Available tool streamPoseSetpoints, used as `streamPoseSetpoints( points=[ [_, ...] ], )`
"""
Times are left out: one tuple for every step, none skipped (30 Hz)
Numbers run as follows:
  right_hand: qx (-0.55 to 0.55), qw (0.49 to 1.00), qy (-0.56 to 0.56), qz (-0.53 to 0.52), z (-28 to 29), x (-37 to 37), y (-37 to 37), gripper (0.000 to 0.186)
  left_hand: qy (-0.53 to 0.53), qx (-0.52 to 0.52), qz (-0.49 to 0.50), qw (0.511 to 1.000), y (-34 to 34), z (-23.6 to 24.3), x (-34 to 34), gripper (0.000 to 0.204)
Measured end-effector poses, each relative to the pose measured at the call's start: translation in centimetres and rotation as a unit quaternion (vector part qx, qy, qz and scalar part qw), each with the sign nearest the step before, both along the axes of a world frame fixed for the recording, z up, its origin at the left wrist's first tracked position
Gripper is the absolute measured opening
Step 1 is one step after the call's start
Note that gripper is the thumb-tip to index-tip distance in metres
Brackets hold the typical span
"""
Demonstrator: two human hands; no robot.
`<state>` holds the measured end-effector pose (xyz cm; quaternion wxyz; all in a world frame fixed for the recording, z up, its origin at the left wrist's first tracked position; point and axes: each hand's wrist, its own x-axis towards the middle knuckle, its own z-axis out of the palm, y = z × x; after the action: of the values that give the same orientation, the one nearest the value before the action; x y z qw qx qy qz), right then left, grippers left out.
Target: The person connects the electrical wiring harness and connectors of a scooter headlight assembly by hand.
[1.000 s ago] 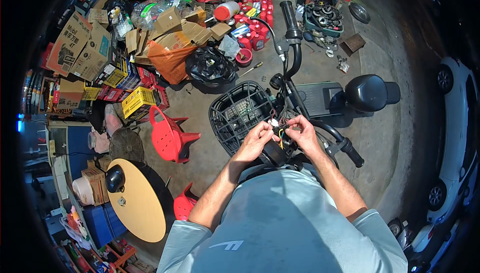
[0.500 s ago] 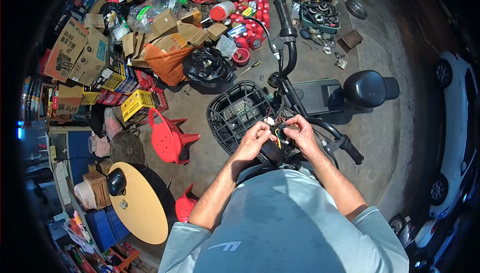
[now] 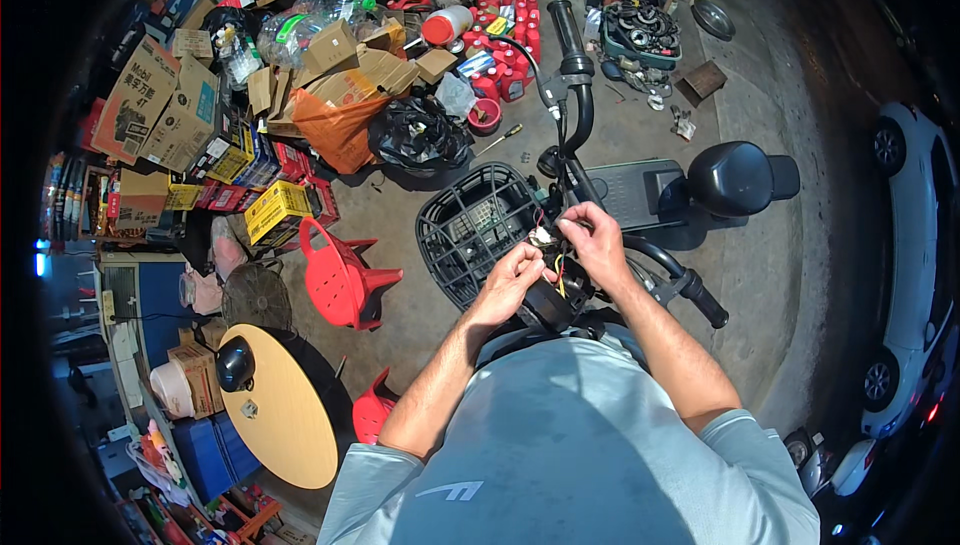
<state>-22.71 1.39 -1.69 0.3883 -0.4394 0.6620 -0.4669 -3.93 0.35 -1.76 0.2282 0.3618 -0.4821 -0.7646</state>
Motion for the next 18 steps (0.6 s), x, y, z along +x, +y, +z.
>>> streamPoseSetpoints(
  points=[
    [-0.001,1.000,0.000,-0.001,-0.2,-0.2,-0.5,0.015,-0.007,0.006,0.000,1.000,0.0,0.1,0.0,0.014],
    [0.003,1.000,-0.019,0.021,-0.6,-0.3,-1.0,0.015,-0.014,0.011,0.000,1.000,0.0,0.2,-0.1,0.014],
    [0.007,0.998,-0.038,0.043,-0.9,-0.5,-1.4,0.014,-0.014,0.010,-0.001,1.000,0.0,0.3,-0.1,0.014],
    [0.050,0.995,-0.060,0.063,-1.1,-0.5,-1.8,0.015,-0.013,0.013,0.000,1.000,0.0,0.3,0.0,0.013],
    [0.049,0.995,-0.060,0.063,-1.2,-0.7,-2.0,0.015,-0.013,0.015,0.000,1.000,0.0,0.3,0.0,0.013],
    [0.060,0.993,-0.045,0.089,-1.2,-0.9,-2.1,0.016,-0.013,0.014,0.001,1.000,0.0,0.3,0.1,0.013],
    [0.071,0.990,-0.029,0.115,-1.1,-0.9,-2.2,0.016,-0.008,0.007,0.004,1.000,0.1,0.2,0.2,0.013],
    [0.071,0.990,-0.029,0.117,-0.9,-0.9,-2.2,0.016,-0.004,0.000,0.006,1.000,0.1,0.1,0.2,0.013],
    [0.084,0.987,-0.047,0.129,-0.7,-0.8,-2.1,0.016,-0.004,0.000,0.008,1.000,0.2,0.0,0.3,0.013],
    [0.097,0.983,-0.065,0.139,-0.6,-0.9,-2.1,0.016,-0.007,-0.003,0.008,1.000,0.2,0.0,0.3,0.013],
    [0.097,0.983,-0.065,0.140,-0.7,-0.9,-2.0,0.016,-0.010,-0.005,0.008,1.000,0.2,0.0,0.3,0.013],
    [0.094,0.981,-0.091,0.143,-0.8,-0.9,-2.0,0.015,-0.010,-0.005,0.008,1.000,0.1,-0.1,0.3,0.013],
    [0.092,0.978,-0.117,0.147,-0.9,-0.9,-2.0,0.013,-0.004,-0.014,0.008,1.000,0.1,-0.2,0.3,0.014],
    [0.092,0.978,-0.117,0.147,-1.0,-1.1,-2.0,0.013,0.001,-0.024,0.009,1.000,0.1,-0.2,0.3,0.015],
    [0.092,0.978,-0.116,0.147,-1.1,-1.2,-2.1,0.012,0.001,-0.024,0.008,1.000,0.1,-0.3,0.2,0.015],
    [0.093,0.978,-0.115,0.148,-0.9,-1.2,-2.3,0.011,-0.001,-0.026,0.010,1.000,0.1,-0.3,0.2,0.015],
    [0.093,0.978,-0.116,0.148,-0.6,-1.3,-2.3,0.011,-0.003,-0.028,0.012,1.000,0.1,-0.3,0.2,0.015],
    [0.096,0.976,-0.107,0.162,-0.4,-1.4,-2.3,0.011,-0.004,-0.028,0.013,1.000,0.1,-0.4,0.3,0.015]
  ],
)
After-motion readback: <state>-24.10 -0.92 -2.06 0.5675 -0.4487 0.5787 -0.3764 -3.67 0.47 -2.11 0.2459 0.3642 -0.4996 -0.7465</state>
